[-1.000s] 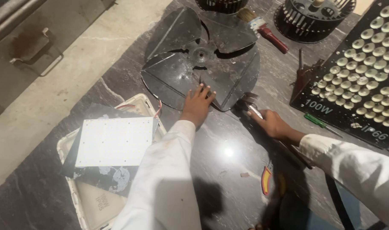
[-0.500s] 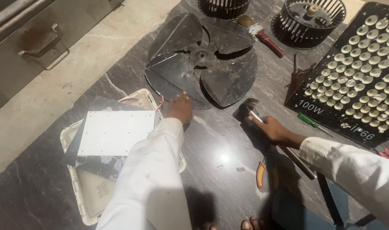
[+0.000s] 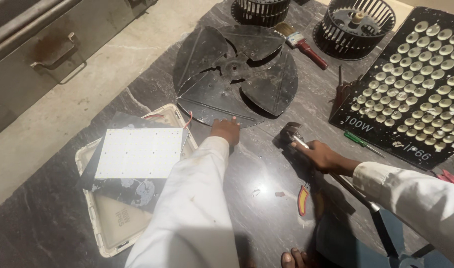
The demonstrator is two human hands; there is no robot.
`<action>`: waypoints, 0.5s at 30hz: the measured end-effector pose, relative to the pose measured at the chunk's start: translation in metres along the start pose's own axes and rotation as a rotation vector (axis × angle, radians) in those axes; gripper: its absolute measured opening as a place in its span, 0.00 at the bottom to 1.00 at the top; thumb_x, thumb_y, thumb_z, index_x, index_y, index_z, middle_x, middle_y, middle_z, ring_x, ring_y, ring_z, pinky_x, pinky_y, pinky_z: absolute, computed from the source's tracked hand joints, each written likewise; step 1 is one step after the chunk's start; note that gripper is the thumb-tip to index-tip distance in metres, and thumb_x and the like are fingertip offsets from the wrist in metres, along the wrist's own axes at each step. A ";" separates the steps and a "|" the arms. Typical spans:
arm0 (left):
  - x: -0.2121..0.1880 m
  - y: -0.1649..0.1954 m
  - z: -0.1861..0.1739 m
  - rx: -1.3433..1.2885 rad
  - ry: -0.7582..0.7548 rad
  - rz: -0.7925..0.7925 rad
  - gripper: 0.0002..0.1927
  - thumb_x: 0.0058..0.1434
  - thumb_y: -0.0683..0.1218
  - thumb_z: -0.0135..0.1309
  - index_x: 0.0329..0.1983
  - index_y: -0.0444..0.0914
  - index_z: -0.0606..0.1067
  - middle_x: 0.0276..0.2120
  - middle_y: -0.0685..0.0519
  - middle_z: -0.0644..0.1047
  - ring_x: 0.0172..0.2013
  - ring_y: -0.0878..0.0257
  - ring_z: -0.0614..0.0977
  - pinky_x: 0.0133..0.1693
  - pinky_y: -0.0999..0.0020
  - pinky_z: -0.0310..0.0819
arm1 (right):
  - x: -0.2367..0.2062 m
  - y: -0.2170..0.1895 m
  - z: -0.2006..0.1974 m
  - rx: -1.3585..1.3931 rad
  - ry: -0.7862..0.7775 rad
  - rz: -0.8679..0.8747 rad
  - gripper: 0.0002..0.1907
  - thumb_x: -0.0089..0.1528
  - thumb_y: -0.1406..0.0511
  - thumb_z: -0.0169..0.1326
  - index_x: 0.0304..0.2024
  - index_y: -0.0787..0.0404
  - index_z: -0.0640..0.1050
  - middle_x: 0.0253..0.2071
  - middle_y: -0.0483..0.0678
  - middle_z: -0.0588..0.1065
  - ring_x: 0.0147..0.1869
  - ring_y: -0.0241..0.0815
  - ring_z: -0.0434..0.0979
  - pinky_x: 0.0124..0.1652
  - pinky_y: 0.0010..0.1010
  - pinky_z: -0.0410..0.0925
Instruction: The person cleans a disassembled ceiling fan by brushing dust off the fan blade and motor housing on the floor. They use a paintbrush to sweep debris from the surfaces and a hammer to tap the blade, then set the parts aside.
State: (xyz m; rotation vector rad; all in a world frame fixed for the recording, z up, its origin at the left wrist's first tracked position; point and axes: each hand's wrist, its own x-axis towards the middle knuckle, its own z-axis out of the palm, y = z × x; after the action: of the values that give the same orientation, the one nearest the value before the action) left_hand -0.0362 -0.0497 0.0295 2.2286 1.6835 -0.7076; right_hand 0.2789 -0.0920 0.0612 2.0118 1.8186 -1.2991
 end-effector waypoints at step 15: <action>-0.011 -0.012 -0.006 -0.158 -0.067 0.045 0.35 0.69 0.42 0.38 0.78 0.54 0.51 0.79 0.61 0.41 0.77 0.58 0.47 0.73 0.48 0.42 | -0.003 -0.004 0.005 0.016 0.010 -0.015 0.42 0.64 0.36 0.38 0.42 0.67 0.82 0.31 0.58 0.81 0.33 0.49 0.81 0.38 0.45 0.72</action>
State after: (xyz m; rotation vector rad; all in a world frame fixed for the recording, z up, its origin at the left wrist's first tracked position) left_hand -0.0486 -0.0520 0.0415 2.1039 1.5941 -0.6085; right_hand 0.2734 -0.0967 0.0618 2.0198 1.8376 -1.3140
